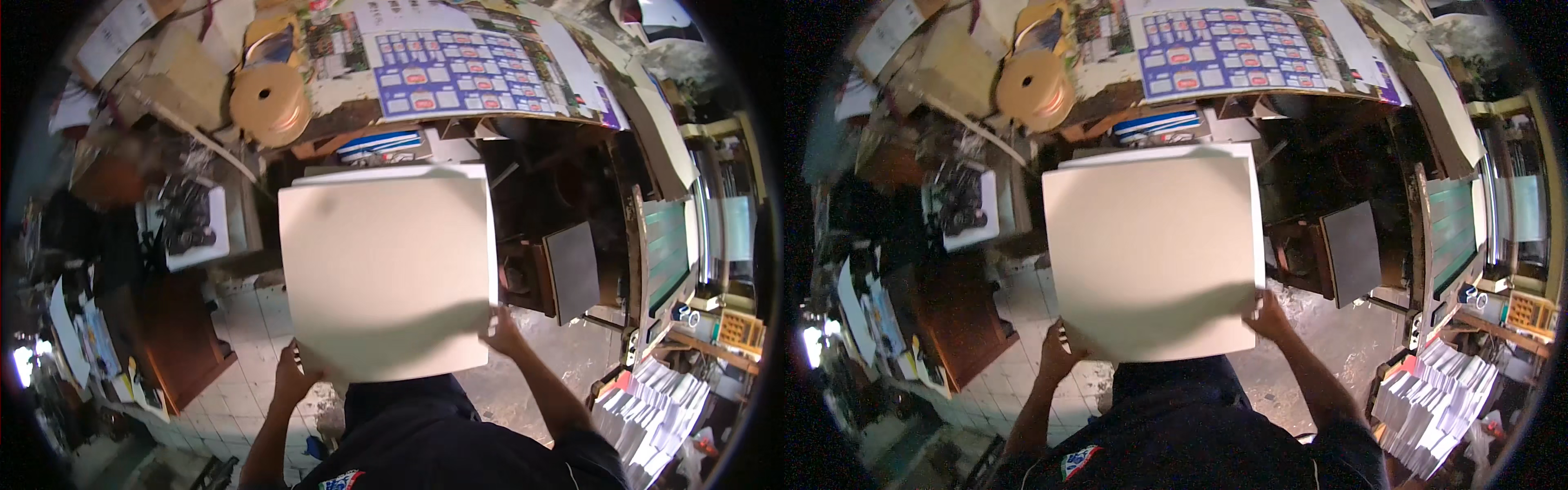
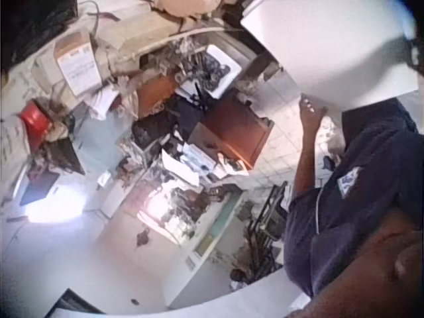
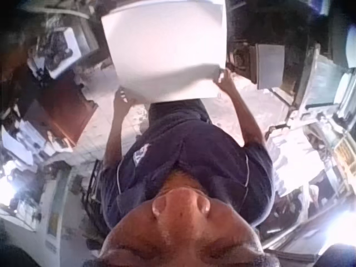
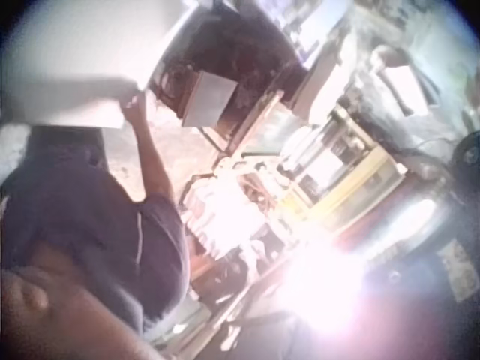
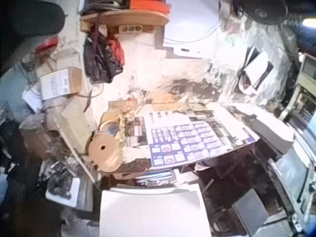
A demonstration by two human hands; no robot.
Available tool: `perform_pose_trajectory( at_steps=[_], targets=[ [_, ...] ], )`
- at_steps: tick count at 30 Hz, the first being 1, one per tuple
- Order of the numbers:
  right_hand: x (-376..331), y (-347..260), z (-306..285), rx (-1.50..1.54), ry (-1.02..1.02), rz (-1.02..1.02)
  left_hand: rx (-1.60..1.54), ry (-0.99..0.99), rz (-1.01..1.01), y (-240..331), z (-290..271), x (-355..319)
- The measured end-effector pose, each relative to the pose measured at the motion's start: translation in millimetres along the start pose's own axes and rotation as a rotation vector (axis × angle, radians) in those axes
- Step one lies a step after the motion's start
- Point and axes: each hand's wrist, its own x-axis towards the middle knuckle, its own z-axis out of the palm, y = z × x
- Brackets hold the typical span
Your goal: The person repeatedly picks up batches of paper sheets by hand, bends and aligns them, and places them onto a stack on the work table.
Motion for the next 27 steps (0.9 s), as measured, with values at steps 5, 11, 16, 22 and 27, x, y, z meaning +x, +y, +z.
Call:
perform_pose_trajectory(
  at_steps=[5,11,16,22,27],
  targets=[
    [-94.5,-23.3,37.3,-0.121,0.111,0.046,0.405,0.144,0.049,-53.8,37.8,-50.1],
    [-110.3,13.1,54.6,0.202,0.226,0.134,0.091,0.165,0.061,-89.4,47.1,-71.9],
    [-131.2,-1.4,65.3,1.285,0.21,0.118,-0.935,0.33,0.094,-89.6,62.4,-91.5],
    [-118.6,-3.7,76.6,1.17,0.495,0.086,-0.976,0.609,0.076,-54.8,101.0,-89.2],
    [-110.2,-4.7,82.9,1.177,0.554,0.158,-0.175,1.04,0.11,-52.9,124.3,-86.8]
  ],
)
